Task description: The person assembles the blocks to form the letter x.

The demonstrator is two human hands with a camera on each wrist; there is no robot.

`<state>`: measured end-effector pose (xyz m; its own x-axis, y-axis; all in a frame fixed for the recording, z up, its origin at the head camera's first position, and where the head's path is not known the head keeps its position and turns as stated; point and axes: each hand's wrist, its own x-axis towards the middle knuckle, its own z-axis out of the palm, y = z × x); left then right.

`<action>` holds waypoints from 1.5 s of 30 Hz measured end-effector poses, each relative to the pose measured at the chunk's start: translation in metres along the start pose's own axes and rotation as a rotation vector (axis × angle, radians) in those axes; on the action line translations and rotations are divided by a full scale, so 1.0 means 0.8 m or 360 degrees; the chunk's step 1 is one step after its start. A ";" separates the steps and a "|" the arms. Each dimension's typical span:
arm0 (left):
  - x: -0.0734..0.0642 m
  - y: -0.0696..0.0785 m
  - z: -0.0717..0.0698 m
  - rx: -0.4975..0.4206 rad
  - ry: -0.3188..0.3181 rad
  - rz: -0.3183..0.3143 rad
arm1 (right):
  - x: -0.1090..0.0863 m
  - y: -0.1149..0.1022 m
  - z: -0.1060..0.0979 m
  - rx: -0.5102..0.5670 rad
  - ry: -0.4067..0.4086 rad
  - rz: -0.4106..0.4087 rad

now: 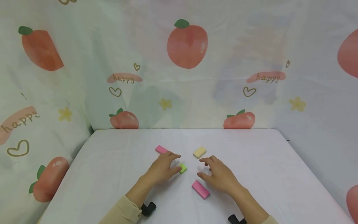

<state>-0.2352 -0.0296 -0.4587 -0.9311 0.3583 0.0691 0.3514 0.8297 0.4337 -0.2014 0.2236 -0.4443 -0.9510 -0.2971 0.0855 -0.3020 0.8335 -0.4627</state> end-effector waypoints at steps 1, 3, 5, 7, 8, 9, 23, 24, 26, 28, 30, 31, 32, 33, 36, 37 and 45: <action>0.001 0.001 0.002 -0.0008 -0.0007 -0.0004 | -0.001 0.000 0.000 0.0004 -0.0008 -0.0002; 0.001 0.002 0.004 -0.0041 -0.0017 -0.0010 | -0.002 -0.001 0.001 0.0004 -0.0022 0.0015; 0.002 0.003 0.005 -0.0064 -0.0019 -0.0013 | -0.004 -0.002 0.002 0.0009 -0.0032 0.0006; 0.002 0.004 0.007 -0.0075 -0.0020 -0.0010 | -0.006 -0.003 0.003 0.0016 -0.0042 -0.0007; 0.003 0.005 0.008 -0.0084 -0.0017 -0.0003 | -0.007 -0.004 0.003 0.0025 -0.0045 -0.0003; 0.003 0.005 0.009 -0.0086 -0.0018 -0.0002 | -0.008 -0.005 0.003 0.0031 -0.0049 -0.0010; 0.007 0.011 0.030 -0.0098 0.0003 -0.0041 | -0.019 -0.011 0.006 0.0074 -0.0103 -0.0047; 0.007 0.012 0.031 -0.0105 0.0010 -0.0047 | -0.020 -0.011 0.007 0.0078 -0.0112 -0.0052; 0.007 0.013 0.034 -0.0115 0.0019 -0.0055 | -0.022 -0.010 0.008 0.0085 -0.0129 -0.0070; 0.006 0.014 0.036 -0.0129 0.0039 -0.0053 | -0.023 -0.010 0.009 0.0086 -0.0148 -0.0087; 0.006 0.015 0.038 -0.0138 0.0054 -0.0057 | -0.024 -0.010 0.010 0.0088 -0.0164 -0.0094; 0.005 0.016 0.039 -0.0145 0.0060 -0.0060 | -0.024 -0.010 0.011 0.0090 -0.0171 -0.0097; 0.005 0.016 0.040 -0.0152 0.0068 -0.0063 | -0.025 -0.010 0.011 0.0090 -0.0176 -0.0097; 0.005 0.017 0.041 -0.0158 0.0075 -0.0069 | -0.025 -0.010 0.012 0.0092 -0.0180 -0.0093; 0.003 0.019 0.042 -0.0176 0.0083 -0.0105 | -0.026 -0.010 0.014 0.0085 -0.0196 -0.0080; 0.002 0.020 0.042 -0.0187 0.0086 -0.0116 | -0.027 -0.010 0.014 0.0081 -0.0201 -0.0074; 0.000 0.024 0.049 -0.0214 0.0117 -0.0170 | -0.030 -0.009 0.019 0.0094 -0.0229 -0.0050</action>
<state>-0.2244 0.0028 -0.4856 -0.9687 0.2351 0.0795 0.2387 0.7950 0.5577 -0.1759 0.2178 -0.4565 -0.9206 -0.3896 -0.0246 -0.3229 0.7953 -0.5131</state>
